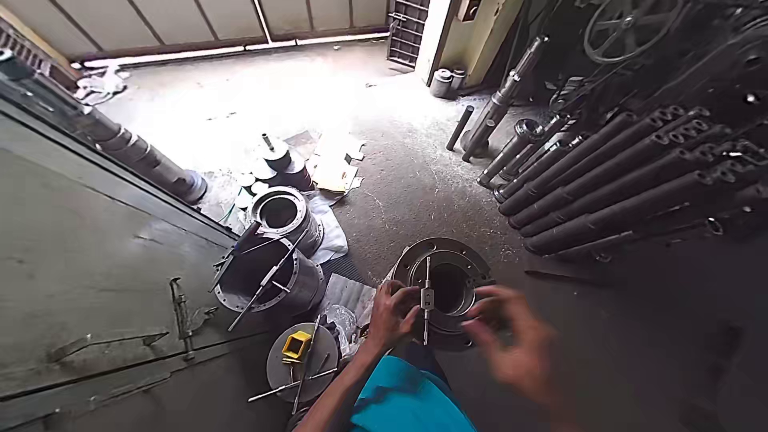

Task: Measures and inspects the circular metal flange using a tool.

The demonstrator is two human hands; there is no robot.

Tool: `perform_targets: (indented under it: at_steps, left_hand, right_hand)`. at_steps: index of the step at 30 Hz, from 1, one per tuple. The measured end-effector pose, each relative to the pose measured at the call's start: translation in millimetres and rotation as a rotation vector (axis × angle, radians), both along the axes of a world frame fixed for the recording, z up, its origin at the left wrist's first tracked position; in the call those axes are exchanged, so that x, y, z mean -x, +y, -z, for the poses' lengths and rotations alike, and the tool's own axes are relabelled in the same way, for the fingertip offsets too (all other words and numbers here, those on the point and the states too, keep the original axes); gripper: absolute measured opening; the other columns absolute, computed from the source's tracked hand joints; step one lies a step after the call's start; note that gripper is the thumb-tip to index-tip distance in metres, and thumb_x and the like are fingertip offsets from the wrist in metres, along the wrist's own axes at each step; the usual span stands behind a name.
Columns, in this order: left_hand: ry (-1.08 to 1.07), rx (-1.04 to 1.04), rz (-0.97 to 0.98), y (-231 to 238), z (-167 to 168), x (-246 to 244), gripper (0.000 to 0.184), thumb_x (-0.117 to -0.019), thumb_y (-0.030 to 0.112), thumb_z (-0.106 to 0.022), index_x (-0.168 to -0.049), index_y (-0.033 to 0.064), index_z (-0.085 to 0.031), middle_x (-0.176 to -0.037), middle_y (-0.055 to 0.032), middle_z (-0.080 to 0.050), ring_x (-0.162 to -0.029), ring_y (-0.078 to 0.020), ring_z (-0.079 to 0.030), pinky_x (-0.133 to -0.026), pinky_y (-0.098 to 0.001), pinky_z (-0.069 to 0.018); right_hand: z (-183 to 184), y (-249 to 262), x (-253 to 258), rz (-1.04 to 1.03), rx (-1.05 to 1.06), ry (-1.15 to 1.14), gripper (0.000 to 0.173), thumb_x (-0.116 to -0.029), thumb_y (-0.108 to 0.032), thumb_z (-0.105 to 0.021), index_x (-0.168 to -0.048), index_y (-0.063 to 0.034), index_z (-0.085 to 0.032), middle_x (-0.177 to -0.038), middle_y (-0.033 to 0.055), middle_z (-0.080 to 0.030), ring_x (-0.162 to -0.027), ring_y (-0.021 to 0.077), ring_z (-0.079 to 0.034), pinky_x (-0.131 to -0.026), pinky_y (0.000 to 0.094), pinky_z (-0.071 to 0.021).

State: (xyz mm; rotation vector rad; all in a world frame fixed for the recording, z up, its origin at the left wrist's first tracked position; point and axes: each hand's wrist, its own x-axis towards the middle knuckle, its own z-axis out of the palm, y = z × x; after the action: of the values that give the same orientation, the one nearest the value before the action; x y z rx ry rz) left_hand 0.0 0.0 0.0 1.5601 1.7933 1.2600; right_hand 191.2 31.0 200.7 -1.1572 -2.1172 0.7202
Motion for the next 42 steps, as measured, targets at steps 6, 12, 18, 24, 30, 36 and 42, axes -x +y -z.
perform_targets:
  at_steps: [6,12,18,24,30,36,42]
  left_hand:
    - [0.014,-0.16,-0.072,14.4,26.9,-29.8,0.03,-0.0879,0.041,-0.062,-0.105,0.0257,-0.081,-0.149,-0.0131,-0.056,-0.147,-0.0407,-0.037,-0.119,-0.0622,-0.027]
    - [-0.054,-0.258,-0.153,19.9,36.6,-39.9,0.024,-0.0902,0.028,-0.061,-0.089,0.0145,-0.08,-0.136,-0.0137,-0.066,-0.14,-0.038,-0.048,-0.118,-0.0586,-0.0303]
    - [-0.076,-0.286,-0.174,20.2,40.1,-39.9,0.021,-0.0921,0.03,-0.063,-0.097,0.0217,-0.082,-0.136,-0.0088,-0.067,-0.14,-0.0349,-0.05,-0.117,-0.0584,-0.0339]
    - [-0.169,-0.16,-0.261,17.3,38.3,-43.8,0.036,-0.1001,0.023,-0.054,-0.122,0.0019,-0.073,-0.137,-0.0138,-0.066,-0.138,-0.0315,-0.053,-0.121,-0.0509,-0.0332]
    - [0.019,-0.259,-0.202,20.5,49.5,-41.6,0.016,-0.0913,0.028,-0.069,-0.098,0.0276,-0.083,-0.141,-0.0068,-0.064,-0.14,-0.034,-0.05,-0.114,-0.0603,-0.0356]
    - [-0.03,-0.284,-0.205,18.2,45.7,-40.9,0.031,-0.0949,0.038,-0.057,-0.102,0.0215,-0.082,-0.138,-0.0062,-0.067,-0.139,-0.0308,-0.051,-0.116,-0.0583,-0.0325]
    - [-0.046,-0.236,-0.165,18.0,39.0,-38.1,0.027,-0.0952,0.037,-0.06,-0.099,0.0212,-0.082,-0.142,-0.0038,-0.064,-0.142,-0.0289,-0.048,-0.119,-0.0576,-0.0303]
  right_hand:
    - [112.9,-36.6,32.1,0.124,0.371,-0.624,0.035,-0.0888,-0.029,-0.071,-0.116,-0.0086,-0.063,-0.074,0.0113,-0.07,-0.07,0.0355,-0.071,-0.06,0.0565,-0.0547]
    - [119.1,11.1,-27.3,0.265,0.117,-0.446,0.016,-0.0903,-0.015,-0.072,-0.102,-0.0043,-0.072,-0.083,0.0144,-0.074,-0.073,0.0388,-0.072,-0.062,0.0642,-0.0546]
    - [115.2,96.9,7.3,0.234,0.225,-0.464,0.036,-0.0995,-0.039,-0.066,-0.097,-0.0062,-0.078,-0.087,0.0164,-0.075,-0.087,0.0384,-0.073,-0.079,0.0656,-0.0532]
    - [101.8,43.2,82.3,-0.294,0.105,-0.632,0.041,-0.0906,-0.048,-0.065,-0.114,-0.0161,-0.077,-0.129,0.016,-0.066,-0.121,0.0405,-0.059,-0.094,0.0604,-0.0498]
    - [57.3,49.3,10.2,-0.153,0.244,-0.925,0.058,-0.0934,-0.067,-0.058,-0.103,-0.0141,-0.082,-0.119,0.0225,-0.067,-0.119,0.0468,-0.057,-0.091,0.0661,-0.0455]
    - [95.5,64.8,69.8,-0.088,0.246,-0.553,0.049,-0.1006,-0.049,-0.052,-0.113,-0.0097,-0.078,-0.108,0.0214,-0.069,-0.108,0.0419,-0.064,-0.094,0.0582,-0.0511]
    - [67.3,27.7,33.1,-0.148,0.114,-0.779,0.052,-0.089,-0.061,-0.066,-0.095,-0.0117,-0.081,-0.107,0.0243,-0.07,-0.108,0.0484,-0.063,-0.083,0.0682,-0.0488]
